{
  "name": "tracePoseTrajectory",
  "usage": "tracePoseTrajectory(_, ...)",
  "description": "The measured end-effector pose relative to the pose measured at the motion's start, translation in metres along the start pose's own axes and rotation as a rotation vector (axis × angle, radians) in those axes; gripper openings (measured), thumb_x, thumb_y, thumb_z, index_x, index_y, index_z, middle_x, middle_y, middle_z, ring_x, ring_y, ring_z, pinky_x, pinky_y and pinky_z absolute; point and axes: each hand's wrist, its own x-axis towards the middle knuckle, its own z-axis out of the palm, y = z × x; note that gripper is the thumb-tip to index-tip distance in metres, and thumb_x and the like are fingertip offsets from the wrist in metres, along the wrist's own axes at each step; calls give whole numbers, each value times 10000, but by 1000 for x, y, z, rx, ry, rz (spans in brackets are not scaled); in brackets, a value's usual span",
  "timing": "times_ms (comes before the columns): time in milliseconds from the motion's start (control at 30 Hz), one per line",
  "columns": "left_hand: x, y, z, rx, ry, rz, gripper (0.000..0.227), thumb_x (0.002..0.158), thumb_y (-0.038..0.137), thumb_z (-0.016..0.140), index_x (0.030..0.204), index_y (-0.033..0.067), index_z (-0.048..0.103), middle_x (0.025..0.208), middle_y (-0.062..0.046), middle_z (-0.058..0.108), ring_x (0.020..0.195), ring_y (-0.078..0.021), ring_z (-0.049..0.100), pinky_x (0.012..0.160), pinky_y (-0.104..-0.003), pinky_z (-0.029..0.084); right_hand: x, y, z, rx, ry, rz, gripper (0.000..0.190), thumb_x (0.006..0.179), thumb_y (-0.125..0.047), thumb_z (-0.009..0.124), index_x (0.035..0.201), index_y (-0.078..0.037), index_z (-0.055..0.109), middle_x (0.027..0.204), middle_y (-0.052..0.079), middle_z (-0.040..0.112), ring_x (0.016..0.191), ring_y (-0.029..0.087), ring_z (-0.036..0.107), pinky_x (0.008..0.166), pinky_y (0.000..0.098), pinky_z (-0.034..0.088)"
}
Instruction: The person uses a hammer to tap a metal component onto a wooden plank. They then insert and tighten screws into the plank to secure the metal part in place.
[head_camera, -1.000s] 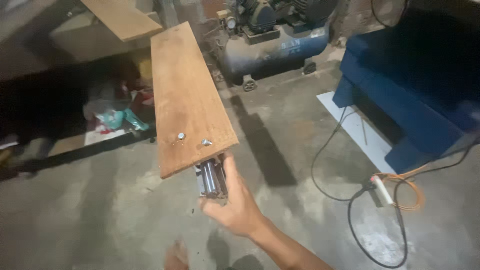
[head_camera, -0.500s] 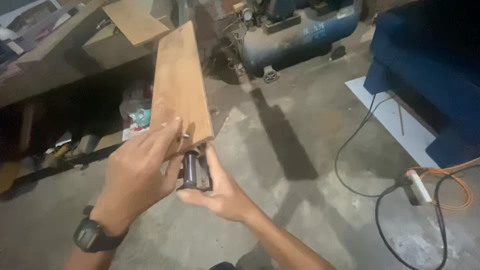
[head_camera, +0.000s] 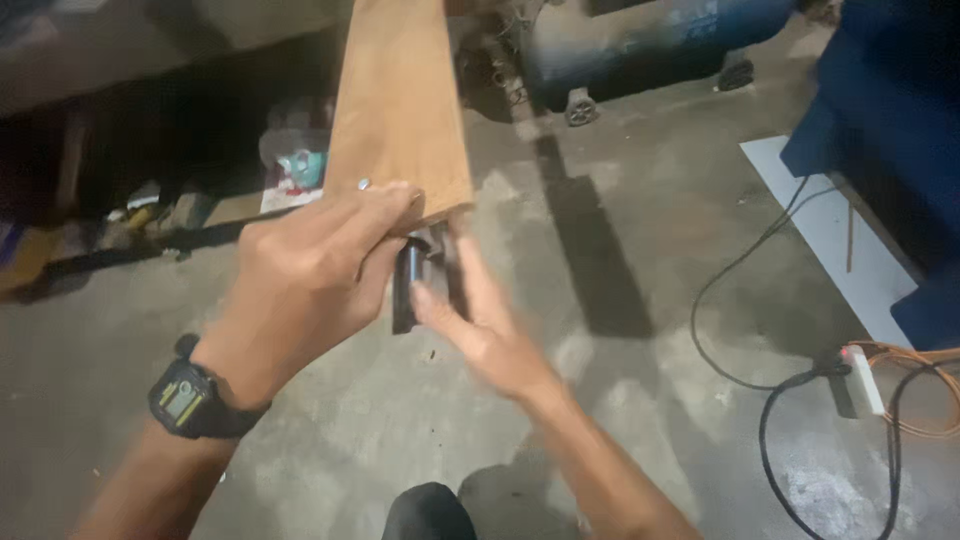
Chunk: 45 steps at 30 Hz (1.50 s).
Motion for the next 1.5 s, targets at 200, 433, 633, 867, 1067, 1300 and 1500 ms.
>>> tracePoseTrajectory(200, -10, -13, 8, -28, 14, -9, 355, 939, 18, 730, 1286, 15, 658, 995, -95, 777, 823, -252, 735, 609, -344, 537, 4, 1, -15, -452, 152, -121, 635, 951, -465, 566, 1465, -112, 447, 1401, 56, 497, 1338, 196, 527, 1093, 412, 521)
tracePoseTrajectory(433, -19, -15, 8, 223, 46, -103, 438, 895, 377, 787, 1244, 128, 694, 1014, -22, 781, 798, -189, 733, 525, -317, 490, 5, 19, -7, -428, 154, -296, 509, 991, -310, 577, 1403, -35, 461, 1402, 102, 564, 1330, 204, 546, 1130, 400, 499)
tracePoseTrajectory(633, -36, 2, 23, 292, 44, -403, 625, 991, 648, 653, 1272, 90, 642, 969, -52, 618, 636, -176, 614, 443, -304, 440, 6, 16, -5, -399, 194, -269, 457, 979, -314, 584, 1329, -33, 503, 1340, 91, 593, 1301, 204, 567, 1111, 388, 522)
tracePoseTrajectory(867, -42, 9, 37, -69, 132, -641, 630, 909, 576, 747, 1197, 60, 528, 988, 1, 732, 497, -211, 582, 407, -353, 420, 5, 14, -4, -461, 231, -230, 434, 944, -195, 569, 1352, -63, 497, 1368, 84, 604, 1356, 237, 574, 1080, 406, 530)
tracePoseTrajectory(1067, -29, 35, 54, -535, 515, -911, 326, 909, 252, 780, 1121, 70, 612, 1035, -35, 669, 874, -158, 677, 754, -266, 575, 5, 16, -9, -340, 244, -187, 360, 918, -211, 639, 1236, -106, 507, 1352, 42, 591, 1362, 208, 565, 1024, 372, 525)
tracePoseTrajectory(1300, -45, 28, 90, -531, 681, -692, 510, 893, 181, 835, 1338, 33, 634, 1174, -209, 748, 1050, -386, 741, 746, -448, 641, 12, 34, -18, -326, 292, -268, 520, 816, 4, 665, 1328, 10, 576, 1319, 186, 639, 1346, 342, 549, 955, 449, 556)
tracePoseTrajectory(1500, -51, 23, 105, -536, 730, -715, 317, 942, 158, 754, 1207, -2, 689, 1027, -172, 787, 897, -339, 777, 687, -367, 652, 20, 43, -21, -310, 278, -298, 503, 806, 36, 673, 1304, 29, 601, 1285, 202, 645, 1298, 334, 569, 929, 438, 563)
